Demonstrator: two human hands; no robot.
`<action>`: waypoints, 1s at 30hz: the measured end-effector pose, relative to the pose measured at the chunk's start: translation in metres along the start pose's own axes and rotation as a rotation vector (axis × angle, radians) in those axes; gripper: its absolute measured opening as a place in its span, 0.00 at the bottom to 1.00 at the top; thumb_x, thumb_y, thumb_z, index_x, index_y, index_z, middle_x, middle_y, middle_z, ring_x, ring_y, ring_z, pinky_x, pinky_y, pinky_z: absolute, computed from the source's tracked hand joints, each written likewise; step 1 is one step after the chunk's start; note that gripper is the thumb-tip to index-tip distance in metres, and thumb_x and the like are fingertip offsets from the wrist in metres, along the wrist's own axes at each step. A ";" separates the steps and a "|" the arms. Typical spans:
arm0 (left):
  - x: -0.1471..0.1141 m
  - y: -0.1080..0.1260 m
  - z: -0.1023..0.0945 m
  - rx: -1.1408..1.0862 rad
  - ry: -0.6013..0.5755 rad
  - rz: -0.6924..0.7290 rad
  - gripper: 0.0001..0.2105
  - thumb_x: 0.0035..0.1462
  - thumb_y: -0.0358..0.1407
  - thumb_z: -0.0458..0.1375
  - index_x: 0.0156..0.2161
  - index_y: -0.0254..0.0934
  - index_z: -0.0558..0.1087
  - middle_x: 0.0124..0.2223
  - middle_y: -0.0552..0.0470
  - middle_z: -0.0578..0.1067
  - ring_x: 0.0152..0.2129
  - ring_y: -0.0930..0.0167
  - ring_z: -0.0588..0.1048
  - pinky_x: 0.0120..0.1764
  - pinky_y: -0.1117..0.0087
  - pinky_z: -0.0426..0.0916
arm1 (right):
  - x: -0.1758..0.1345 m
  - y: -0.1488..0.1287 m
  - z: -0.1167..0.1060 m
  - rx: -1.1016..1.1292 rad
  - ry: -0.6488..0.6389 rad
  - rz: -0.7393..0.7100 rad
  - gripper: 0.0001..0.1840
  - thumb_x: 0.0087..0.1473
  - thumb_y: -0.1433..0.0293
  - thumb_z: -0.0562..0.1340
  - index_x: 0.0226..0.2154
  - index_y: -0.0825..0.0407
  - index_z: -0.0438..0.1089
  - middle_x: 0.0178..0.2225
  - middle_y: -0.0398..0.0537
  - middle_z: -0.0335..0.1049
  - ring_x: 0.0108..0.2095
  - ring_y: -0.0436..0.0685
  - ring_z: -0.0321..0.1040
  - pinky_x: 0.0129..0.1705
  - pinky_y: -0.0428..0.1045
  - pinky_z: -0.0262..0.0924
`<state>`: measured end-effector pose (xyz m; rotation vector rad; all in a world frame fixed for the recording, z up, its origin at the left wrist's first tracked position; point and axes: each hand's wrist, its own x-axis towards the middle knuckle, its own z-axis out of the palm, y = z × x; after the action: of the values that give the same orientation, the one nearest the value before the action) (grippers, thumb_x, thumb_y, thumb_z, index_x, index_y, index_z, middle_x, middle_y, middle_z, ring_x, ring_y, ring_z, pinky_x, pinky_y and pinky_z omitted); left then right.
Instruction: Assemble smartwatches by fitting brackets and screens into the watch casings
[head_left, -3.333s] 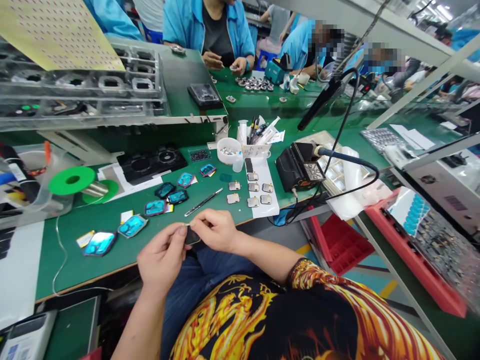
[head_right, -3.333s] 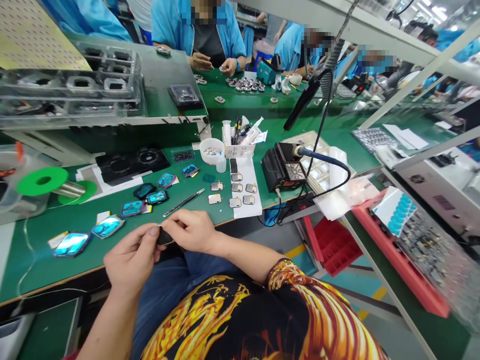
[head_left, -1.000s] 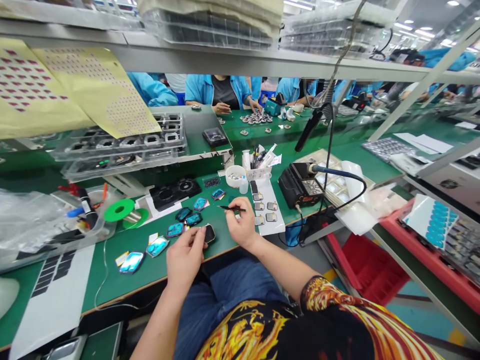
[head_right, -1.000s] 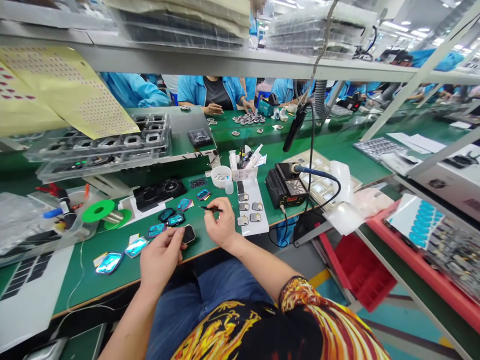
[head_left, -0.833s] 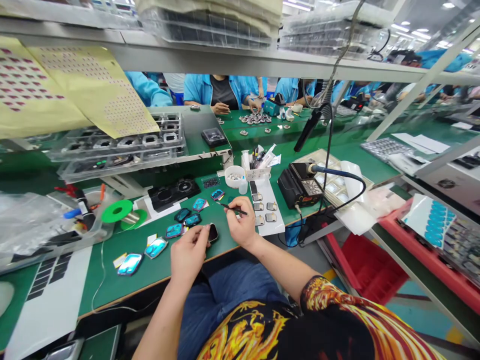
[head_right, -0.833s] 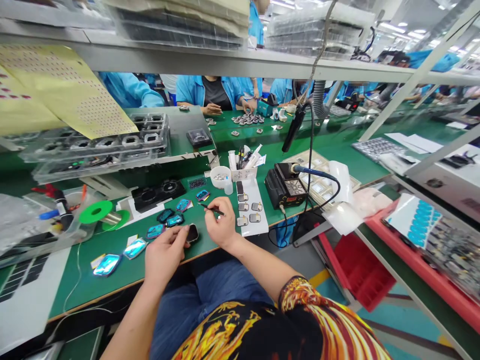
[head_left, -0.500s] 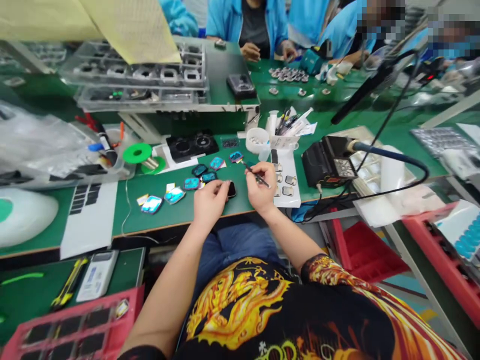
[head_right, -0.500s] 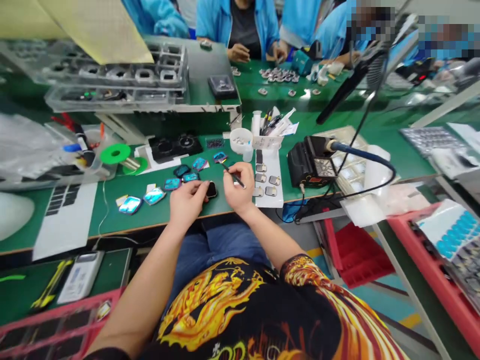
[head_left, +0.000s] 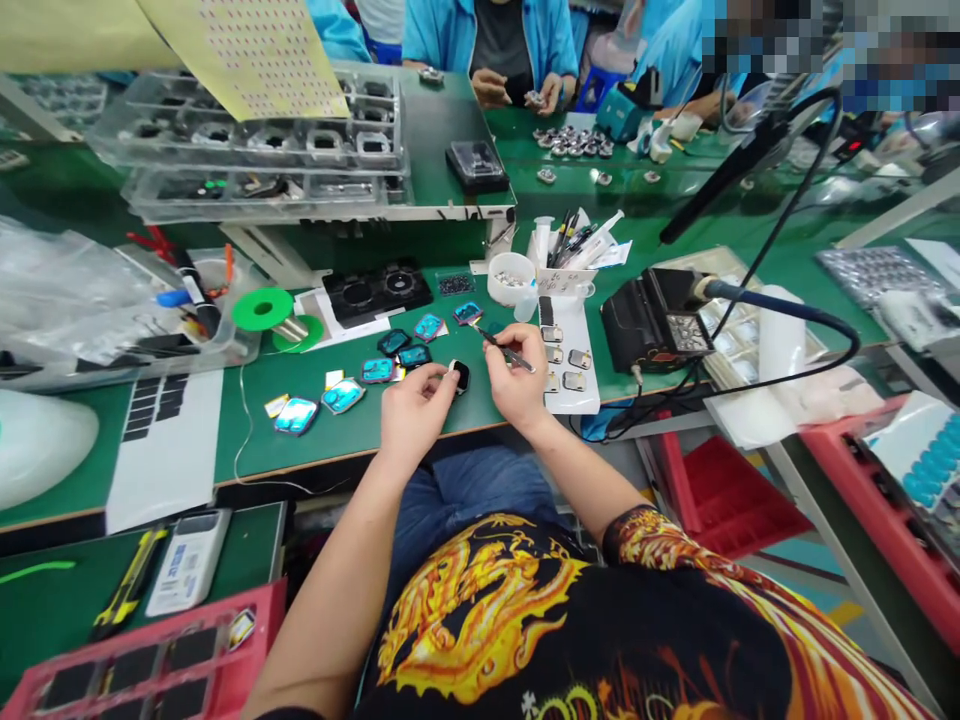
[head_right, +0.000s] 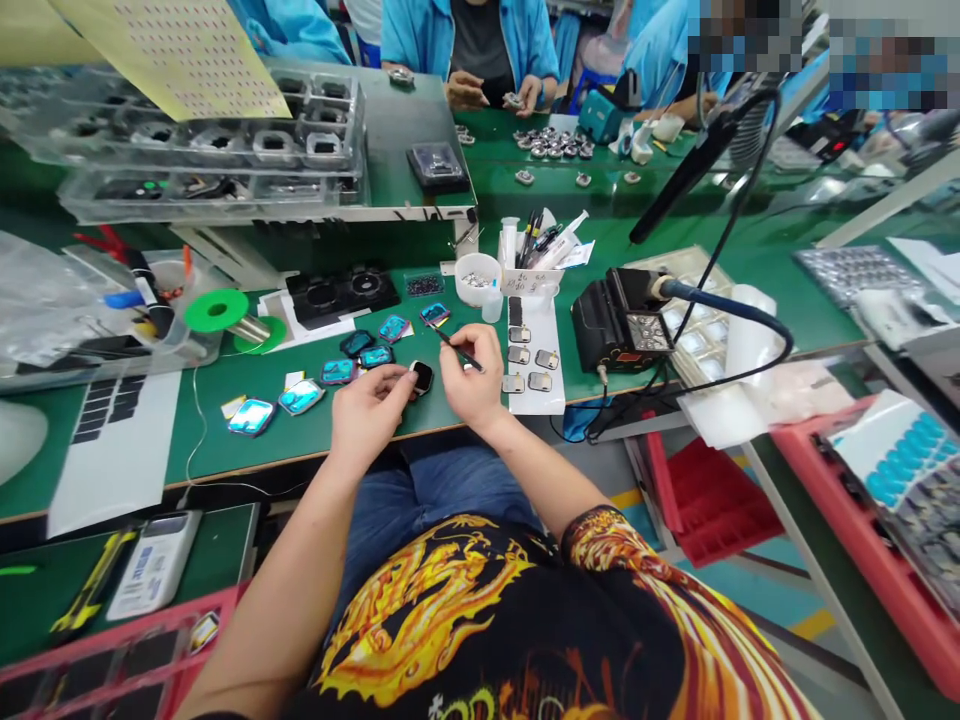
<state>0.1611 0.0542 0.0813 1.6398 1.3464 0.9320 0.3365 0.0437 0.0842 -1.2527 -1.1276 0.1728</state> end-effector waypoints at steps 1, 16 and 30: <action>-0.001 -0.001 0.000 -0.008 0.004 -0.006 0.17 0.65 0.50 0.67 0.45 0.38 0.86 0.31 0.51 0.84 0.25 0.69 0.78 0.34 0.70 0.69 | 0.000 0.000 0.000 -0.002 -0.002 -0.008 0.05 0.66 0.67 0.66 0.40 0.46 0.68 0.42 0.49 0.72 0.45 0.59 0.72 0.50 0.57 0.71; -0.009 -0.020 0.003 0.296 -0.036 0.132 0.18 0.69 0.51 0.64 0.53 0.41 0.84 0.31 0.57 0.81 0.26 0.71 0.76 0.33 0.70 0.64 | -0.005 0.003 0.003 0.013 0.021 -0.074 0.03 0.63 0.72 0.66 0.39 0.47 0.72 0.40 0.45 0.74 0.41 0.54 0.74 0.45 0.50 0.70; -0.017 -0.029 0.014 0.624 0.128 0.518 0.16 0.76 0.44 0.64 0.59 0.38 0.83 0.35 0.53 0.82 0.31 0.67 0.80 0.33 0.67 0.61 | -0.008 0.006 0.006 0.018 -0.030 -0.054 0.01 0.63 0.69 0.65 0.38 0.47 0.71 0.40 0.47 0.76 0.44 0.55 0.75 0.47 0.51 0.74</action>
<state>0.1593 0.0389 0.0489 2.5269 1.4100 0.9712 0.3307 0.0449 0.0738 -1.2057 -1.1819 0.1615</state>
